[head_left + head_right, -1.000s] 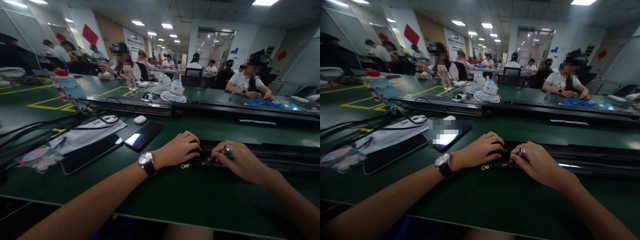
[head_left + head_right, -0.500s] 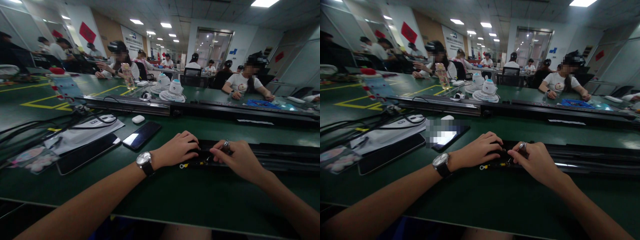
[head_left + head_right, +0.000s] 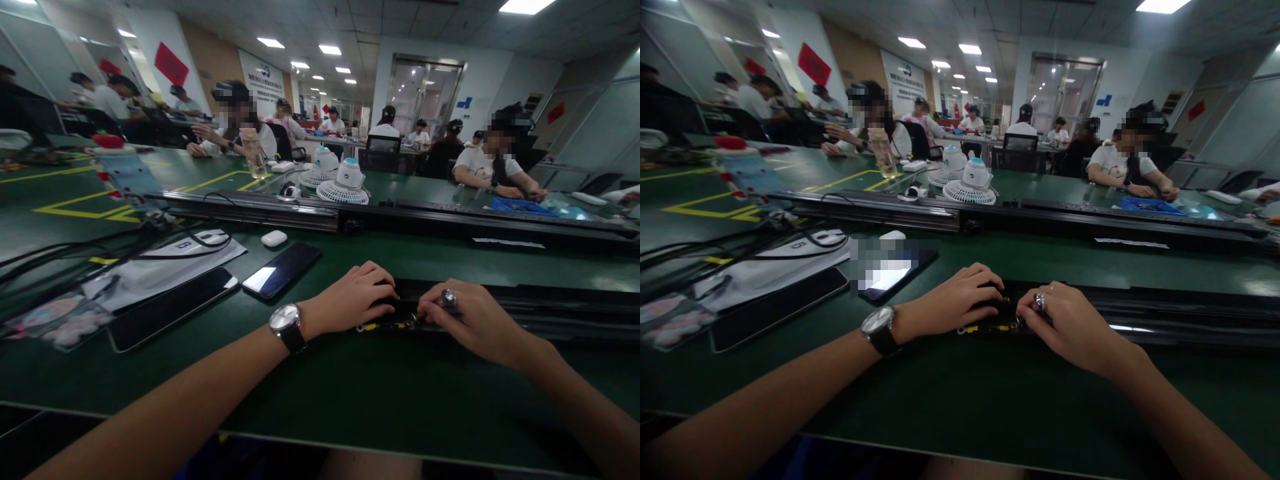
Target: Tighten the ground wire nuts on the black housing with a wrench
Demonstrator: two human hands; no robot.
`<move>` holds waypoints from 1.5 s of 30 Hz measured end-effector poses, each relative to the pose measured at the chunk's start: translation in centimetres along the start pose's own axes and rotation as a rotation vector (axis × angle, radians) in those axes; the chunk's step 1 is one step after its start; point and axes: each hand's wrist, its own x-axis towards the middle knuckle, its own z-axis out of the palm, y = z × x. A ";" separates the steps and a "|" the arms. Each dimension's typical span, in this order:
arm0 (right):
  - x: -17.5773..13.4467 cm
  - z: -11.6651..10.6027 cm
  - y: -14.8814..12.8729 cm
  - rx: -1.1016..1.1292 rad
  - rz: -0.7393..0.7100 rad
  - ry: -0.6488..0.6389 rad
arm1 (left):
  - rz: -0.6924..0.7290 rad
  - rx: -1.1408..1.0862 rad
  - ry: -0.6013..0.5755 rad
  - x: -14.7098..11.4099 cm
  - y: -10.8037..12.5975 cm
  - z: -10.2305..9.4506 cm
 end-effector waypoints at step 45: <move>0.4 -0.3 -0.6 0.208 0.160 0.016 | -0.024 0.006 -0.018 0.1 0.0 0.0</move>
